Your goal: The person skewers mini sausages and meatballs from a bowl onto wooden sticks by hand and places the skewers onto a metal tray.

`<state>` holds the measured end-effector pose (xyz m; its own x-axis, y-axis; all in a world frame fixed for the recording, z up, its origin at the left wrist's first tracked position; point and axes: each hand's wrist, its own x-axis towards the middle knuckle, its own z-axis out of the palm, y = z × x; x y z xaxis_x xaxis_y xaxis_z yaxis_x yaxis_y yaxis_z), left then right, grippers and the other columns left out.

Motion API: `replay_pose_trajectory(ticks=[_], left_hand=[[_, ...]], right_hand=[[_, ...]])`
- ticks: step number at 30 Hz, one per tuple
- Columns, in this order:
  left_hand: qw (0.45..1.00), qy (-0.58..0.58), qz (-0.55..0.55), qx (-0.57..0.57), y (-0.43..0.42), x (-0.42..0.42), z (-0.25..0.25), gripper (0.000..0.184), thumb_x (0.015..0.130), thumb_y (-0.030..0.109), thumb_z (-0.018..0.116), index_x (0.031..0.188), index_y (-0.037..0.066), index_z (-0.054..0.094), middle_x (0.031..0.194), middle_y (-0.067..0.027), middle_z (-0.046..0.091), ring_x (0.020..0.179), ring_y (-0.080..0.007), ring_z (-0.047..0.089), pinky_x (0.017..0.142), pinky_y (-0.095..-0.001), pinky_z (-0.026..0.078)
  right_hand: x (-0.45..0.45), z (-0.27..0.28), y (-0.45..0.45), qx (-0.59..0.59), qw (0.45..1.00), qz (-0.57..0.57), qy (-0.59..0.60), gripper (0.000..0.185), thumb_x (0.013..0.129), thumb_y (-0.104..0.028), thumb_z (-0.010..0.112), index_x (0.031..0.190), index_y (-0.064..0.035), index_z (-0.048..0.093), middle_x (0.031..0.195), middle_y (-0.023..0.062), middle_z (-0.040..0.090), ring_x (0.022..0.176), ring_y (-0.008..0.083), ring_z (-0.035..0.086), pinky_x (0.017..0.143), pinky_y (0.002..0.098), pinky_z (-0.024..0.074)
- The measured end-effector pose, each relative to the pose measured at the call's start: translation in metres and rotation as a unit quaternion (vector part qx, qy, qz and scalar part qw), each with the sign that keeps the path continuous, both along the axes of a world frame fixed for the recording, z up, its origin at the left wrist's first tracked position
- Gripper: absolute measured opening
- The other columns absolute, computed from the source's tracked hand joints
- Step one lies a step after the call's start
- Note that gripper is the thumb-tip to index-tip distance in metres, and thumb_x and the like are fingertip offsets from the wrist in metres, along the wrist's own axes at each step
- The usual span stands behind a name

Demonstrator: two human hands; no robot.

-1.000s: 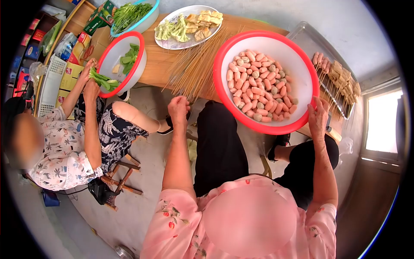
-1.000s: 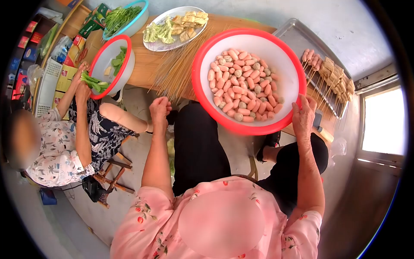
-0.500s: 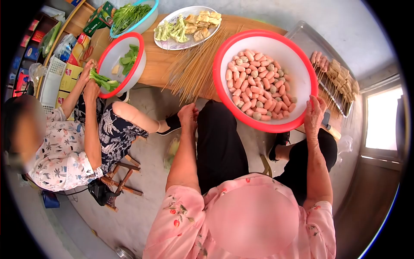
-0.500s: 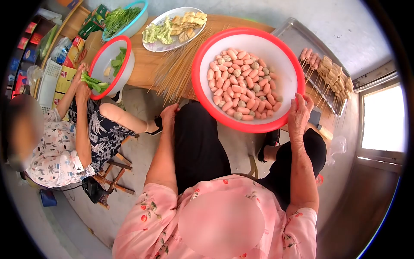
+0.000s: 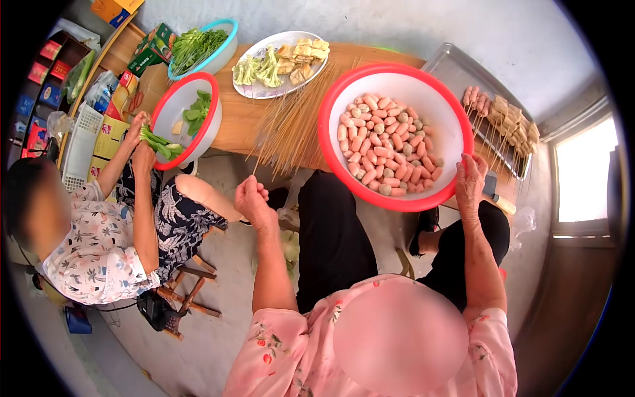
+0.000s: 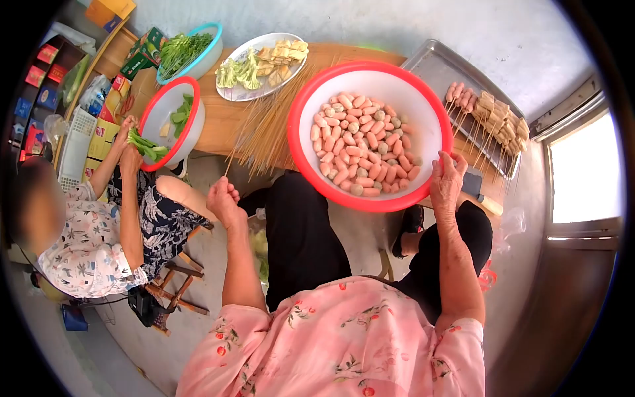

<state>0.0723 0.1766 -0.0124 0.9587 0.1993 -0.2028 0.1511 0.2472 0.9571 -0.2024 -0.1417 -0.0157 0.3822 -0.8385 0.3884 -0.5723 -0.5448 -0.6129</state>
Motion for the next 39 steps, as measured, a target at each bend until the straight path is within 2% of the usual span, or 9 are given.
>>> replay_pose_trajectory(ticks=[7, 11, 13, 16, 23, 31, 33, 37, 39], left_hand=[[0.982, 0.012, -0.106, -0.153, -0.002, -0.028, 0.050, 0.009, 0.083, 0.009, 0.064, 0.082, 0.005, 0.056, 0.061, 0.0015, 0.050, 0.048, -0.0067, 0.042, 0.044, -0.0189, 0.032], [0.964, -0.003, -0.237, -0.123, -0.032, -0.059, 0.072, 0.008, 0.085, 0.010, 0.062, 0.084, 0.004, 0.057, 0.064, 0.0007, 0.049, 0.052, -0.0075, 0.043, 0.047, -0.0196, 0.032], [0.946, -0.045, -0.313, -0.069, -0.050, -0.071, 0.081, 0.008, 0.085, 0.009, 0.062, 0.081, 0.002, 0.060, 0.061, 0.0003, 0.052, 0.050, -0.0068, 0.044, 0.046, -0.0189, 0.033], [0.920, -0.062, -0.388, -0.018, -0.072, -0.077, 0.090, 0.011, 0.085, 0.013, 0.063, 0.082, 0.003, 0.062, 0.061, 0.0009, 0.053, 0.051, -0.0056, 0.044, 0.048, -0.0179, 0.035], [0.869, -0.026, -0.492, 0.044, -0.126, -0.070, 0.088, 0.018, 0.087, 0.021, 0.062, 0.087, 0.003, 0.063, 0.068, -0.0001, 0.058, 0.054, -0.0059, 0.049, 0.051, -0.0191, 0.039], [0.847, -0.169, -0.433, 0.259, -0.208, -0.001, 0.022, 0.019, 0.087, 0.016, 0.058, 0.096, 0.000, 0.062, 0.077, -0.0045, 0.064, 0.058, -0.0099, 0.054, 0.057, -0.0240, 0.045], [0.783, -0.240, -0.411, 0.400, -0.222, 0.001, 0.002, 0.015, 0.082, 0.010, 0.058, 0.093, 0.002, 0.064, 0.078, -0.0135, 0.066, 0.076, -0.0289, 0.064, 0.066, -0.0404, 0.049], [0.610, -0.460, -0.337, 0.550, -0.232, -0.005, -0.016, 0.020, 0.072, 0.006, 0.063, 0.091, 0.012, 0.068, 0.097, -0.0106, 0.063, 0.084, -0.0302, 0.057, 0.074, -0.0384, 0.048], [0.603, -0.438, -0.356, 0.563, -0.234, -0.003, -0.020, 0.022, 0.070, 0.008, 0.066, 0.091, 0.014, 0.069, 0.102, -0.0090, 0.059, 0.090, -0.0301, 0.054, 0.078, -0.0409, 0.046]], right_hand=[[0.019, 0.027, 0.028, -0.142, 0.988, 0.068, 0.006, 0.029, 0.079, -0.008, 0.062, 0.107, -0.0025, 0.059, 0.105, 0.0170, 0.055, 0.098, 0.0332, 0.054, 0.086, 0.0381, 0.0429], [0.044, 0.089, 0.053, 0.243, 0.942, 0.200, -0.117, 0.030, 0.090, -0.021, 0.058, 0.112, -0.0012, 0.057, 0.108, 0.0120, 0.060, 0.098, 0.0217, 0.059, 0.086, 0.0320, 0.0457], [0.055, 0.102, 0.054, 0.387, 0.851, 0.204, -0.291, 0.037, 0.093, -0.026, 0.054, 0.116, 0.0024, 0.055, 0.108, 0.0129, 0.060, 0.100, 0.0217, 0.059, 0.087, 0.0326, 0.0463], [0.060, 0.118, 0.038, 0.455, 0.737, 0.219, -0.449, 0.038, 0.095, -0.027, 0.051, 0.115, 0.0047, 0.054, 0.105, 0.0151, 0.060, 0.101, 0.0247, 0.059, 0.088, 0.0348, 0.0475], [0.061, 0.124, -0.024, 0.469, 0.647, 0.187, -0.571, 0.025, 0.098, -0.017, 0.043, 0.103, 0.0037, 0.054, 0.094, 0.0152, 0.061, 0.090, 0.0270, 0.063, 0.080, 0.0380, 0.0535], [0.087, 0.099, -0.064, 0.433, 0.743, 0.135, -0.492, 0.022, 0.095, -0.011, 0.045, 0.109, 0.0020, 0.055, 0.072, 0.0045, 0.056, 0.055, 0.0113, 0.053, 0.047, 0.0242, 0.0433], [0.094, 0.093, -0.059, 0.442, 0.745, 0.130, -0.483, 0.021, 0.095, -0.012, 0.047, 0.108, 0.0017, 0.056, 0.072, 0.0038, 0.056, 0.054, 0.0091, 0.051, 0.045, 0.0217, 0.0381], [0.104, 0.080, -0.050, 0.477, 0.761, 0.124, -0.422, 0.020, 0.094, -0.013, 0.048, 0.105, 0.0016, 0.057, 0.071, 0.0019, 0.054, 0.053, 0.0068, 0.049, 0.044, 0.0204, 0.0366], [0.104, 0.079, -0.048, 0.487, 0.769, 0.113, -0.398, 0.020, 0.094, -0.013, 0.048, 0.104, 0.0017, 0.058, 0.070, 0.0015, 0.054, 0.053, 0.0065, 0.048, 0.044, 0.0203, 0.0363]])
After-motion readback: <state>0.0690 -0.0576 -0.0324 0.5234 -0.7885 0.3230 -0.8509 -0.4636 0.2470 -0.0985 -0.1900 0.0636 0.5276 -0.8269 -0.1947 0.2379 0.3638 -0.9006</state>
